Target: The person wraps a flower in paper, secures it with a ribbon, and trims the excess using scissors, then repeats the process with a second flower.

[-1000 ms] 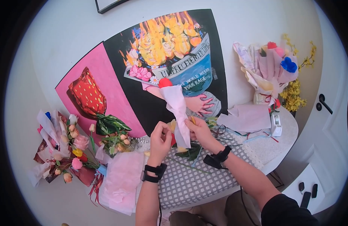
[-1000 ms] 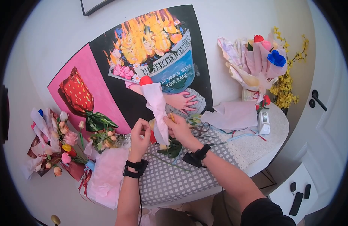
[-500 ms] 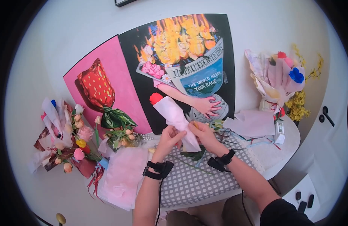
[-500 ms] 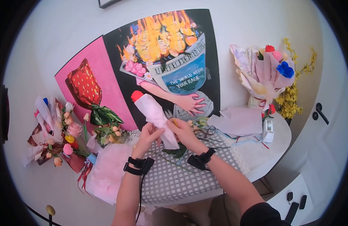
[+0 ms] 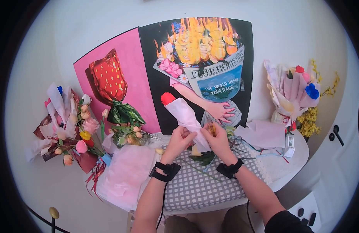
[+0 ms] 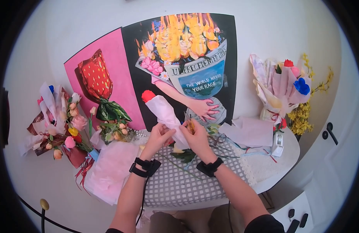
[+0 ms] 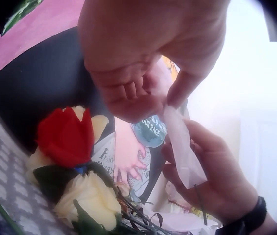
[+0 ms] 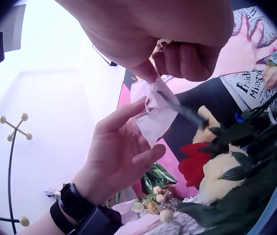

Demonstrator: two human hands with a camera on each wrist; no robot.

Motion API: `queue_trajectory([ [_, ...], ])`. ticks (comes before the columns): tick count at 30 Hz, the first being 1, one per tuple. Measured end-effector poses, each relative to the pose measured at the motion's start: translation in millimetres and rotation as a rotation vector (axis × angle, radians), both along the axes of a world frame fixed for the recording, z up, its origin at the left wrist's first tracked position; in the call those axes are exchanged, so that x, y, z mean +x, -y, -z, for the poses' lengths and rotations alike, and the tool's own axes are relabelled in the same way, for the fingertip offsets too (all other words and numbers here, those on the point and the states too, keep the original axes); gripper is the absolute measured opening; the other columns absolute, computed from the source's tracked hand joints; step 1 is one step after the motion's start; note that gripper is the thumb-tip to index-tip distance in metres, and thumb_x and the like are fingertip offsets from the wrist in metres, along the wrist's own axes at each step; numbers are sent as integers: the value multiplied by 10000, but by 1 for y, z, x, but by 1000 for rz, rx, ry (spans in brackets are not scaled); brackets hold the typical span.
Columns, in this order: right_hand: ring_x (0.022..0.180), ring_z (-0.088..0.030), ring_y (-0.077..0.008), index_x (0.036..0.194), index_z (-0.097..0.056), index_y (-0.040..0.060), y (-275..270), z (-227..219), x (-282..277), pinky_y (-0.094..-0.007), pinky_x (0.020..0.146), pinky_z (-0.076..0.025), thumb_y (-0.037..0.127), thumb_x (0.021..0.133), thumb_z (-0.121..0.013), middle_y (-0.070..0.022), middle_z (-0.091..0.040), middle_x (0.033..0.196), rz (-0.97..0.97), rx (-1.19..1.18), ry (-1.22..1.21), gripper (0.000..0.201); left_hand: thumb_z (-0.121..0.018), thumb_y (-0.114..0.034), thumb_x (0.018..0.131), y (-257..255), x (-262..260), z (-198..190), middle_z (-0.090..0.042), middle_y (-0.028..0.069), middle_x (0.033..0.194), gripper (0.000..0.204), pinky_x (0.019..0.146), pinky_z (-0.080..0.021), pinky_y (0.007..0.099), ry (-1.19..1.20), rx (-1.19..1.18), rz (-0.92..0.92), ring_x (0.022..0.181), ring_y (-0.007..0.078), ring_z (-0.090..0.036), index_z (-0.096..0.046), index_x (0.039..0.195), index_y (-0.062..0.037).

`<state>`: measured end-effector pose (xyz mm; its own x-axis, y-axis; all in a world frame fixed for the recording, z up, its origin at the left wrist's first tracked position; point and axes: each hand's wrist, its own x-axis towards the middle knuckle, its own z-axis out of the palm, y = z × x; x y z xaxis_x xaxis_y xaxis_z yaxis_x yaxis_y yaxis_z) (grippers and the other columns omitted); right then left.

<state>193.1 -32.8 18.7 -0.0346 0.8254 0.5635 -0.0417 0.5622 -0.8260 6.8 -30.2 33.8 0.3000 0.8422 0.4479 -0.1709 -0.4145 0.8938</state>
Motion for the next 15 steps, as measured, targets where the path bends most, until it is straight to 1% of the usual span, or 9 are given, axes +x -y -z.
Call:
queue_trajectory([
  [1, 633, -425, -30, 950, -620, 17, -1, 0, -1, -236, 552, -335, 153, 947, -728, 53, -524, 713, 41, 32, -3, 174, -665, -59, 980, -1, 0, 1, -700, 51, 961, 280, 463, -367, 193, -9, -17, -17, 582, 21, -526, -564, 1220, 43],
  [2, 633, -425, -30, 950, -620, 17, -1, 0, -1, -236, 552, -335, 153, 947, -728, 53, -524, 713, 38, 33, 1, 174, -665, -59, 980, -5, -3, 4, -700, 51, 961, 280, 463, -367, 193, -5, -16, -19, 582, 21, -526, -564, 1220, 43],
  [4, 630, -430, -36, 933, -626, 12, 0, -1, -1, -240, 554, -340, 165, 940, -735, 51, -530, 703, 38, 49, 5, 188, -660, -102, 989, -11, -8, 8, -696, 62, 958, 280, 451, -404, 205, -122, -29, -46, 580, 43, -556, -565, 1218, 30],
  [5, 630, -430, -36, 933, -626, 12, -1, 0, -1, -240, 554, -340, 165, 940, -735, 51, -530, 703, 34, 51, 11, 188, -660, -102, 989, -11, -8, 9, -696, 62, 958, 280, 451, -404, 205, -116, -29, -49, 580, 43, -556, -565, 1218, 30],
  [7, 644, -450, -35, 940, -645, 3, -2, 2, -1, -245, 561, -350, 182, 942, -736, 45, -556, 703, 10, 28, 33, 201, -652, -187, 1000, -8, -5, 8, -689, 66, 935, 307, 426, -429, 222, -79, -57, -78, 584, 74, -590, -568, 1209, 22],
  [8, 644, -450, -35, 940, -645, 3, -2, 2, 0, -245, 561, -350, 182, 942, -736, 45, -556, 703, 8, 30, 37, 201, -652, -187, 1000, -5, -5, 6, -689, 66, 935, 307, 426, -429, 222, -75, -56, -80, 584, 74, -590, -568, 1209, 22],
  [10, 662, -471, -36, 972, -665, -1, 1, -1, 1, -249, 572, -363, 200, 948, -737, 37, -584, 713, -39, 60, 172, 214, -626, -296, 1011, 1, -4, 0, -680, 64, 913, 370, 393, -422, 230, 10, -152, -74, 590, 95, -608, -572, 1203, 15],
  [14, 661, -477, -36, 960, -675, -11, 14, -12, -1, -246, 583, -376, 214, 956, -736, 37, -597, 723, -114, 42, 220, 233, -602, -295, 999, -3, -2, 4, -670, 49, 894, 381, 429, -448, 232, -24, -83, -141, 604, 106, -617, -566, 1212, 19],
  [15, 667, -485, -34, 951, -678, -11, 15, -11, -3, -241, 589, -383, 224, 961, -733, 37, -604, 729, -153, -10, 91, 242, -585, -257, 985, -9, -7, 9, -669, 53, 922, 373, 486, -489, 255, -51, -103, -128, 654, 122, -635, -554, 1237, 17],
])
